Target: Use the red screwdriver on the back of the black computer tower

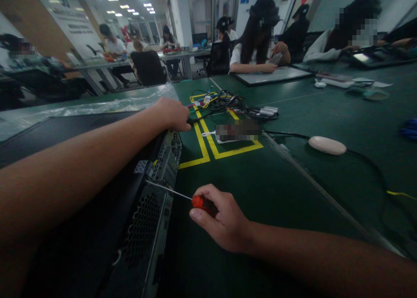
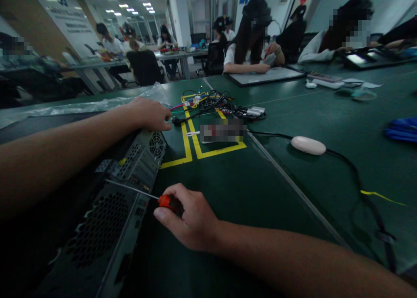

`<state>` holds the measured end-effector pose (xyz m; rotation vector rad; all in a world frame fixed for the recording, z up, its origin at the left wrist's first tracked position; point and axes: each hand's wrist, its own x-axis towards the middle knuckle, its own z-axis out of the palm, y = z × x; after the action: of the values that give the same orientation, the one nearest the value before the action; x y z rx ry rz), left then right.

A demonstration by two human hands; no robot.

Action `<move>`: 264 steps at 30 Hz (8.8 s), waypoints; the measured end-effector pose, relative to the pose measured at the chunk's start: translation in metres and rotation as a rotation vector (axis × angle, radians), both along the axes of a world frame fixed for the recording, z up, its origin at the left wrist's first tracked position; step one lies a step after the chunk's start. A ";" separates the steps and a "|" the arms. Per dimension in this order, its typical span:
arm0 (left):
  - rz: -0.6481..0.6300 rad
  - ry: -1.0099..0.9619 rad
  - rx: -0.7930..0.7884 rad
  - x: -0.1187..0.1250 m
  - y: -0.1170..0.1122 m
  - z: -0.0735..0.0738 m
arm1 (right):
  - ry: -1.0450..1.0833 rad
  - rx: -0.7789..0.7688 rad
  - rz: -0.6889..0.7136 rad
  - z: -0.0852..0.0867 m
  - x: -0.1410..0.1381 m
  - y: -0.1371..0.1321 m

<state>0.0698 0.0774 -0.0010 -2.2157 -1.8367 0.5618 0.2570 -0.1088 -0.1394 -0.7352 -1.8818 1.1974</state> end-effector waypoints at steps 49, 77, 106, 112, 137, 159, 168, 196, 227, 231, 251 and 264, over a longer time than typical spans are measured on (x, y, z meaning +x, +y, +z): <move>-0.050 0.100 0.007 0.002 -0.001 0.001 | -0.019 0.025 -0.010 -0.004 0.000 0.001; -0.027 0.068 0.001 0.001 0.001 0.001 | -0.025 0.030 -0.022 -0.004 0.001 0.002; -0.050 0.103 0.029 -0.001 0.002 -0.003 | 0.012 0.069 0.013 -0.003 0.000 0.002; -0.045 0.093 0.021 0.001 -0.002 0.001 | 0.019 -0.026 0.009 -0.006 0.000 0.000; -0.044 0.100 -0.003 0.002 -0.002 0.002 | 0.005 -0.055 0.018 -0.004 -0.001 0.001; -0.061 0.120 0.011 0.001 -0.003 0.002 | -0.010 0.084 0.007 0.000 0.001 0.002; -0.067 0.108 0.006 0.000 0.000 0.001 | 0.000 0.024 0.014 -0.004 0.000 0.001; -0.081 0.125 0.016 0.000 0.000 -0.001 | -0.012 0.003 0.000 -0.005 -0.001 0.002; -0.054 0.128 -0.009 0.002 -0.001 0.002 | 0.044 0.125 -0.014 0.000 0.002 0.001; -0.043 0.128 -0.015 0.004 -0.003 0.005 | 0.032 0.111 -0.008 0.002 0.002 0.001; -0.048 0.141 -0.017 0.004 -0.003 0.004 | 0.010 -0.048 0.006 -0.005 -0.001 0.000; -0.032 0.093 -0.023 0.001 0.000 0.003 | 0.024 -0.032 -0.004 -0.001 0.000 0.001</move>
<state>0.0711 0.0776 0.0024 -2.1898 -1.7543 0.6716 0.2566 -0.1083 -0.1405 -0.7387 -1.8442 1.2310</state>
